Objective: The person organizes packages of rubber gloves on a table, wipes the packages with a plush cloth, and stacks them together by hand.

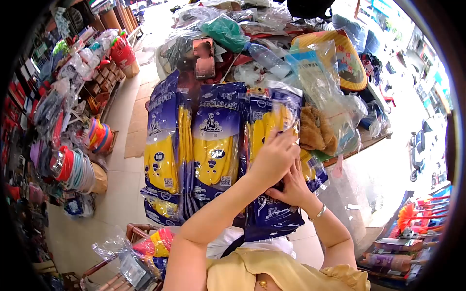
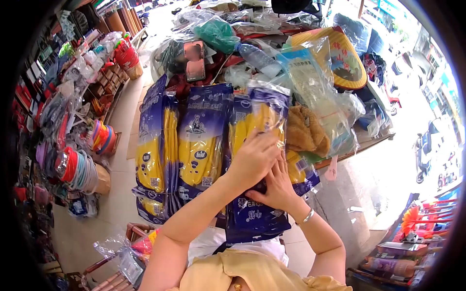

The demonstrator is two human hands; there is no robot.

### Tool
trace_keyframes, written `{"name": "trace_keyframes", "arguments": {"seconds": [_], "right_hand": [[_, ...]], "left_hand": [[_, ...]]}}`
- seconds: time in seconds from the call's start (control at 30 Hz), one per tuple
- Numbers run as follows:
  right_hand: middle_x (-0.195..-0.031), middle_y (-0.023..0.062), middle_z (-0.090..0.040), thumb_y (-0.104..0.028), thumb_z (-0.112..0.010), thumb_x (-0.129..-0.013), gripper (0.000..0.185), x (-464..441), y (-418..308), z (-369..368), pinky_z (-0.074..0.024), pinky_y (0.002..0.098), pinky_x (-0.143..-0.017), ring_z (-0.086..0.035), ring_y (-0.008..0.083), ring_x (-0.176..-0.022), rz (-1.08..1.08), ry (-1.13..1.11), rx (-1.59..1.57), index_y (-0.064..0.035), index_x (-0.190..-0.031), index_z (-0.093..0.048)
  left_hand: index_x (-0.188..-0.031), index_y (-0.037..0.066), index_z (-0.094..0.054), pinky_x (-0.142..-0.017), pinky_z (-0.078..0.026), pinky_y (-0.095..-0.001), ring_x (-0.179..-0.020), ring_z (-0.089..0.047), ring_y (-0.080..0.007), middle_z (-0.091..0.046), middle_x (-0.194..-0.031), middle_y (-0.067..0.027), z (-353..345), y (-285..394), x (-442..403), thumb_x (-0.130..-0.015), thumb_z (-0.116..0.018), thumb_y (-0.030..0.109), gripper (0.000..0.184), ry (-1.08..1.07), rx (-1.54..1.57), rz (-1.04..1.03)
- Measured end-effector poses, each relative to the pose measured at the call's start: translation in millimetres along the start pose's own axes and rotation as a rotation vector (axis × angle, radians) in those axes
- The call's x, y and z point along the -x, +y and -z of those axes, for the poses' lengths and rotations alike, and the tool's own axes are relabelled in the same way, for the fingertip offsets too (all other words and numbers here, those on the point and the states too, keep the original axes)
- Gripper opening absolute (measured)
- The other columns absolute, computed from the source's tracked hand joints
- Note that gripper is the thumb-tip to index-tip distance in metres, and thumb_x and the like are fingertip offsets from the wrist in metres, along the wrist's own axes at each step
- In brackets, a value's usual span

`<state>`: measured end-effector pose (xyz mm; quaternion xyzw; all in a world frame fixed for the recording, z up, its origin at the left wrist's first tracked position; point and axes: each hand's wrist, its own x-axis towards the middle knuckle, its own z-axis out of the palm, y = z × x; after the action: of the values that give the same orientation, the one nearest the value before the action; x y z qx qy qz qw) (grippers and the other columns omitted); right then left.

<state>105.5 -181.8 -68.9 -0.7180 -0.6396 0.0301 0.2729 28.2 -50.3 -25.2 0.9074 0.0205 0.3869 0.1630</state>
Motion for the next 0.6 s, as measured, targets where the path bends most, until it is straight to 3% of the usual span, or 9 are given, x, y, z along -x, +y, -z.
{"name": "trace_keyframes", "arguments": {"seconds": [0.13, 0.3, 0.37, 0.47, 0.53, 0.57, 0.6], "right_hand": [[-0.144, 0.0259, -0.032, -0.053, -0.069, -0.075, 0.089, 4, 10, -6, -0.0167, 0.0527, -0.114, -0.021, 0.0447, -0.138, 0.006, -0.108, -0.087, -0.0024, -0.140, -0.037], [-0.142, 0.0257, -0.035, -0.048, -0.069, -0.074, 0.084, 1, 7, -7, -0.0183, 0.0521, -0.113, -0.025, 0.0446, -0.135, 0.051, -0.029, -0.091, -0.0028, -0.139, -0.040], [-0.140, 0.0224, -0.040, -0.043, -0.070, -0.075, 0.078, 0, 2, -2, -0.0233, 0.0507, -0.112, -0.031, 0.0420, -0.133, 0.030, -0.064, -0.042, -0.0053, -0.137, -0.044], [-0.146, 0.0244, -0.033, -0.049, -0.069, -0.076, 0.085, 0, 0, -1, -0.0157, 0.0507, -0.116, -0.022, 0.0431, -0.140, 0.086, 0.056, 0.044, -0.0024, -0.140, -0.039], [-0.147, 0.0263, -0.030, -0.054, -0.067, -0.077, 0.090, -9, -8, 9, -0.0124, 0.0510, -0.117, -0.018, 0.0422, -0.142, 0.079, 0.037, 0.074, 0.0009, -0.141, -0.038], [-0.149, 0.0282, -0.027, -0.060, -0.065, -0.077, 0.095, -12, -12, 12, -0.0091, 0.0512, -0.117, -0.014, 0.0414, -0.144, 0.074, 0.013, 0.100, 0.0041, -0.141, -0.036], [-0.149, 0.0282, -0.027, -0.060, -0.065, -0.077, 0.095, -13, -13, 11, -0.0091, 0.0512, -0.117, -0.014, 0.0414, -0.144, 0.074, 0.020, 0.095, 0.0041, -0.141, -0.036]], "left_hand": [[-0.084, 0.004, -0.063, -0.105, -0.042, -0.0411, -0.099, -0.064, -0.0224, -0.064, -0.097, -0.0077, -9, 9, 2, -0.076, -0.059, 0.012, 0.012, -0.078, -0.096, -0.215], [-0.087, 0.004, -0.065, -0.107, -0.041, -0.0410, -0.100, -0.063, -0.0231, -0.065, -0.098, -0.0090, -8, 11, 7, -0.075, -0.060, 0.012, 0.015, -0.064, -0.115, -0.238], [-0.085, 0.003, -0.064, -0.108, -0.040, -0.0405, -0.104, -0.062, -0.0235, -0.065, -0.103, -0.0112, -5, 11, 6, -0.075, -0.059, 0.011, 0.014, -0.070, -0.070, -0.187], [-0.084, 0.004, -0.063, -0.109, -0.035, -0.0460, -0.111, -0.059, -0.0266, -0.062, -0.110, -0.0132, 1, 2, 6, -0.076, -0.063, 0.013, 0.012, -0.099, -0.104, -0.174], [-0.082, 0.006, -0.062, -0.109, -0.029, -0.0543, -0.119, -0.053, -0.0319, -0.058, -0.123, -0.0172, 15, 0, 8, -0.079, -0.065, 0.017, 0.012, -0.025, -0.071, 0.177], [-0.083, 0.007, -0.061, -0.107, -0.026, -0.0604, -0.125, -0.047, -0.0360, -0.052, -0.132, -0.0217, 10, -12, 15, -0.081, -0.066, 0.022, 0.016, -0.040, -0.121, 0.247], [-0.083, 0.007, -0.061, -0.107, -0.026, -0.0604, -0.125, -0.047, -0.0360, -0.052, -0.132, -0.0217, 9, -15, 17, -0.081, -0.066, 0.022, 0.016, -0.045, -0.126, 0.243]]}}
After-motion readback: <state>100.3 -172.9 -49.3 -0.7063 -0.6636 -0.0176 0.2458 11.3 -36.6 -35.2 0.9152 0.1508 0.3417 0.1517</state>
